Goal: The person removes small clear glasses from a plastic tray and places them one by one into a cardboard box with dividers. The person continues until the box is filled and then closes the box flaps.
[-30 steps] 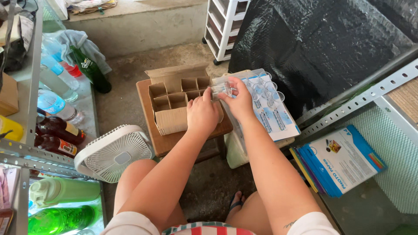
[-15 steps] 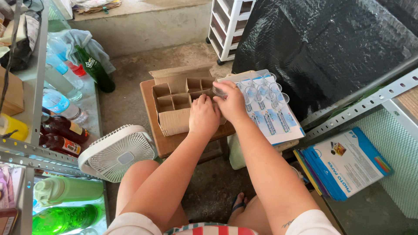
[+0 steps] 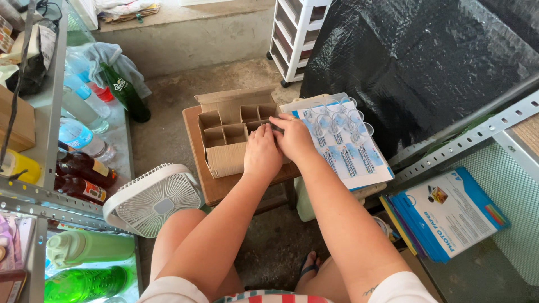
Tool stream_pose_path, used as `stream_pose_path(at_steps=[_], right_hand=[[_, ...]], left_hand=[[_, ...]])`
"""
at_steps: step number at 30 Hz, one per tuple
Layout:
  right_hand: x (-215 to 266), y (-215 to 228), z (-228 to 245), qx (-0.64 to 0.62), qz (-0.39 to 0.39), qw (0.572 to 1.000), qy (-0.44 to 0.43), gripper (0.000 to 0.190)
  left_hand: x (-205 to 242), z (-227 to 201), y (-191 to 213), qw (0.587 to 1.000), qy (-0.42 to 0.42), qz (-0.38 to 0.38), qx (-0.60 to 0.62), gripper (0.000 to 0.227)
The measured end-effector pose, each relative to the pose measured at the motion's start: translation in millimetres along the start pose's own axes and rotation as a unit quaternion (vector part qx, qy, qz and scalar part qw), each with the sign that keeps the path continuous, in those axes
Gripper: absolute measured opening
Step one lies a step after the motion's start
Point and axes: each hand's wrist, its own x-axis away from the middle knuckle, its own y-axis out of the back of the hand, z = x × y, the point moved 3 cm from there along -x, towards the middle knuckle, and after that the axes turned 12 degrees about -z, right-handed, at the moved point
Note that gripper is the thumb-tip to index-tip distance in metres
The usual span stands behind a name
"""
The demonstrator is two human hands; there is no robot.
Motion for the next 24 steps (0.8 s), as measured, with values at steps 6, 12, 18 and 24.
stream_pose_path(at_steps=[6, 12, 18, 24], right_hand=[[4.6, -14.0, -6.9, 0.036, 0.022, 0.999, -0.011, 0.031], [10.8, 9.5, 14.4, 0.001, -0.005, 1.0, -0.004, 0.032], [24.7, 27.6, -5.1, -0.099, -0.087, 0.987, -0.086, 0.023], [47.2, 45.7, -40.4, -0.182, -0.155, 0.956, -0.172, 0.018]], left_hand=[[-1.4, 1.3, -4.4, 1.0, -0.02, 0.022, 0.005, 0.052], [-3.9, -6.9, 4.7, 0.999, -0.018, 0.048, -0.001, 0.051], [-2.3, 11.2, -28.7, 0.996, 0.001, 0.075, -0.04, 0.058], [-17.3, -28.1, 12.4, 0.99, 0.031, 0.063, -0.121, 0.066]])
